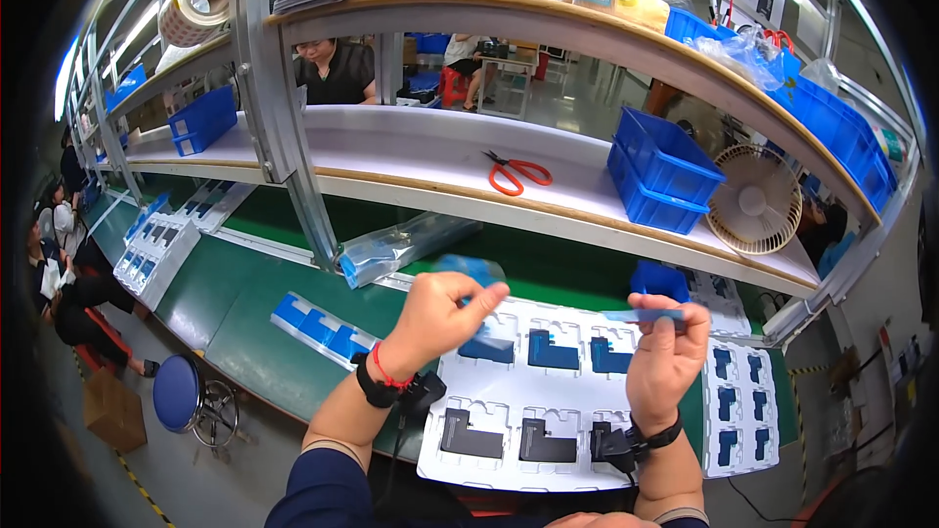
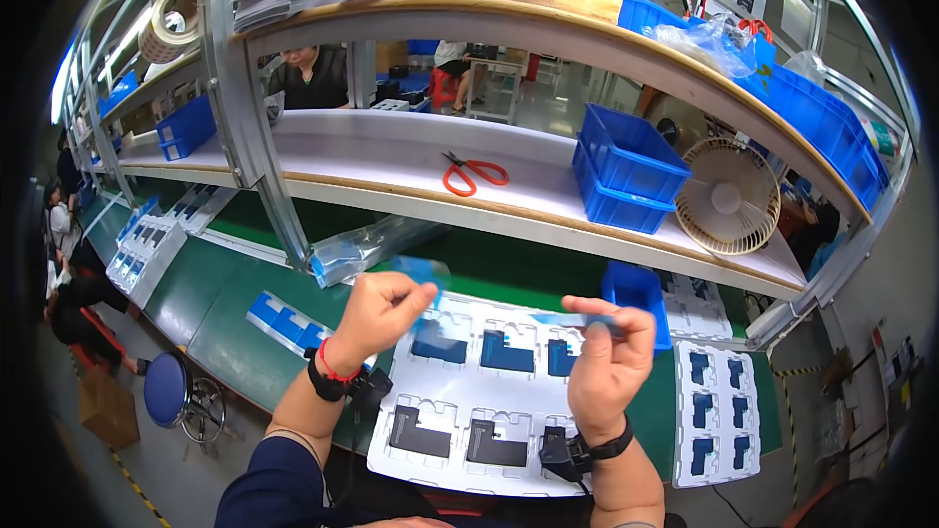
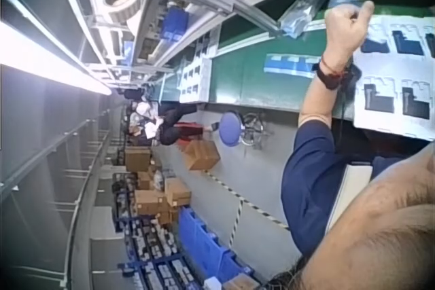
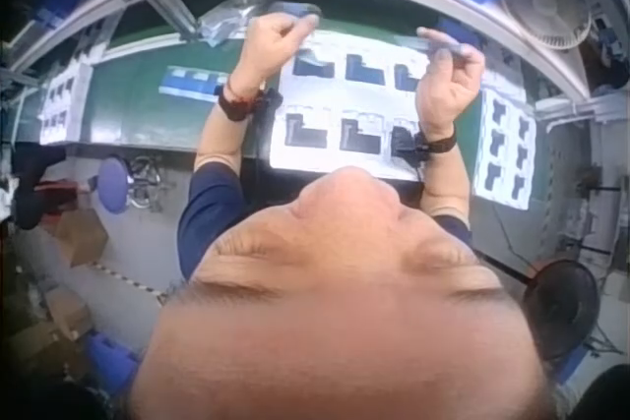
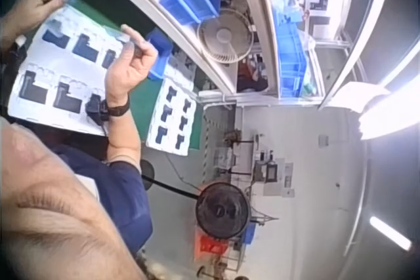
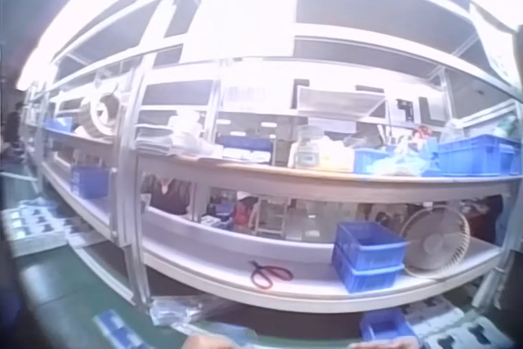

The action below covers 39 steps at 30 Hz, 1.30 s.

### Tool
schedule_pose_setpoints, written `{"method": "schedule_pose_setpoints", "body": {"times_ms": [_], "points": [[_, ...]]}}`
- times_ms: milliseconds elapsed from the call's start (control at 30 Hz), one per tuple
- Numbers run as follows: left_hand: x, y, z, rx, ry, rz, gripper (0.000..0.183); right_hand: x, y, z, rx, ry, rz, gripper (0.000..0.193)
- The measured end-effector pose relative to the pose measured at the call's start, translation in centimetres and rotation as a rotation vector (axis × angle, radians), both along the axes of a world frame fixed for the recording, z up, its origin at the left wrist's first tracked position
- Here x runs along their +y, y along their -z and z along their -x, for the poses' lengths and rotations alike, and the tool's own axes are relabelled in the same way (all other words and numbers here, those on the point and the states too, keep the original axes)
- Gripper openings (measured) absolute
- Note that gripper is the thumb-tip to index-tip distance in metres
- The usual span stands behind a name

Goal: Applying blue protective film to electronic components on an assembly line.

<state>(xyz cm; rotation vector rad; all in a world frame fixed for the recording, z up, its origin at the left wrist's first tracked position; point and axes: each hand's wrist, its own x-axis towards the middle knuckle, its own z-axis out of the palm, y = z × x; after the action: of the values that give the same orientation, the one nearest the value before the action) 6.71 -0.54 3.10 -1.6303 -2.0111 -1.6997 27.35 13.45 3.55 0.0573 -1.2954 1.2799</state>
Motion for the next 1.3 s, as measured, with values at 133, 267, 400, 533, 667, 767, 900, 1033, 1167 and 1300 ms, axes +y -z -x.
{"method": "schedule_pose_setpoints", "body": {"times_ms": [133,267,400,533,667,767,900,1033,1167,1300], "points": [[0.2,0.4,-0.1,0.066,0.053,-0.087,0.025,0.1,0.2,0.3,-0.223,-0.001,-0.066,0.036],[0.0,-0.7,-1.9,0.197,0.277,-0.015,0.023,-0.6,1.9,1.3,-0.525,0.089,-0.511,0.065],[0.0,0.2,-2.2,0.2,0.404,0.037,0.018,-2.0,1.7,1.6,-0.604,0.002,-0.627,0.072],[-0.4,0.2,-2.3,0.092,0.383,0.061,0.012,-2.0,1.9,1.4,-0.634,0.058,-0.334,0.046],[-0.5,0.3,-2.4,0.094,0.394,0.015,0.012,-1.2,1.8,0.7,-0.761,-0.081,-0.096,0.009],[-0.4,0.1,-2.4,0.076,0.37,0.05,0.015,-1.2,1.3,0.4,-0.763,-0.113,-0.099,0.008],[-0.3,0.5,-1.5,0.054,0.303,-0.032,0.023,-0.1,-0.5,-1.7,-0.759,-0.043,-0.029,0.007],[-0.6,-0.1,-0.2,-0.166,0.284,-0.049,0.018,1.5,-0.1,-7.5,-0.894,-0.011,0.171,0.008],[-0.4,-0.2,-0.6,-0.394,0.391,-0.055,0.024,2.0,3.8,-12.9,-1.051,0.011,0.348,0.009],[-0.3,0.3,-1.0,-0.38,0.389,-0.012,0.026,0.6,5.2,-14.8,-1.117,-0.03,0.433,0.012]]}}
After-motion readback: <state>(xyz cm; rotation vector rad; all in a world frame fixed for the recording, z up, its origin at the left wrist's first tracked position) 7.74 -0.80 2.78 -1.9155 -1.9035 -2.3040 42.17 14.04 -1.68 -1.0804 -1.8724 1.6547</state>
